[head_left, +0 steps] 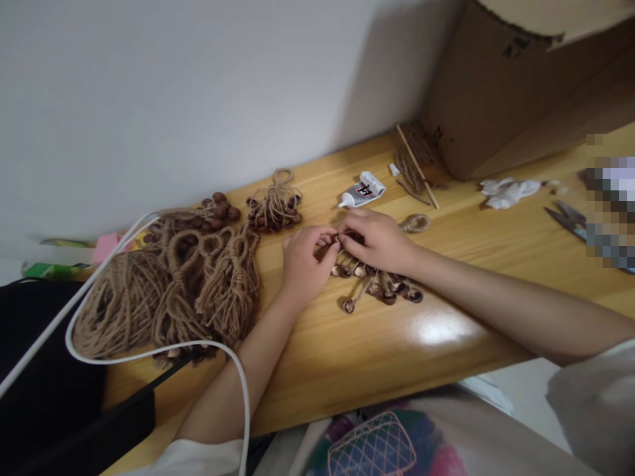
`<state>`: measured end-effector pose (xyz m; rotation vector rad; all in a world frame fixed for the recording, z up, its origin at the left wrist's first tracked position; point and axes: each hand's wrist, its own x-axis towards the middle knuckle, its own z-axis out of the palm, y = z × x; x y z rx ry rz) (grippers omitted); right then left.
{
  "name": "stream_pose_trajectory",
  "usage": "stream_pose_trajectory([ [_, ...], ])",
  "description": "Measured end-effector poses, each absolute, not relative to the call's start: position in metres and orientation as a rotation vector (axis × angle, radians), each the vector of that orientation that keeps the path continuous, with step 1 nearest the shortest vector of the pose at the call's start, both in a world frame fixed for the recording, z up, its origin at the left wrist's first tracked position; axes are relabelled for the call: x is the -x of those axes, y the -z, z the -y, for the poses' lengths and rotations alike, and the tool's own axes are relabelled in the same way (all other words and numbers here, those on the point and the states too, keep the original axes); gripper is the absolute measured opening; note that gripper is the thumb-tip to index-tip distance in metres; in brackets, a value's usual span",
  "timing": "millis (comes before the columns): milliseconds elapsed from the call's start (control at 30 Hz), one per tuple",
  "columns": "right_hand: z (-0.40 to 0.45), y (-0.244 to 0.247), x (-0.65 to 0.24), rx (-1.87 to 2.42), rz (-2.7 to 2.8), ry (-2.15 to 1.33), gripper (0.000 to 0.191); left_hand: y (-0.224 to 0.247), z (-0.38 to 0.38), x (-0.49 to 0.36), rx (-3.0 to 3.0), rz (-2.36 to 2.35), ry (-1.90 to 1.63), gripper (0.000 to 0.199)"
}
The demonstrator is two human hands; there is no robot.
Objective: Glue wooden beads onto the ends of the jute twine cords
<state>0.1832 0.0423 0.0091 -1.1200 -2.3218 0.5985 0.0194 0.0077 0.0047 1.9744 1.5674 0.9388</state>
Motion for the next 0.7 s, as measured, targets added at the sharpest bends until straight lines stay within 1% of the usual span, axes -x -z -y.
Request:
stream_pose_trajectory([
  [700,-0.0436,-0.0077,-0.1840,1.107,2.329,-0.610,0.011,-0.0044,-0.0075,-0.0191,-1.957,-1.555,-0.948,0.015],
])
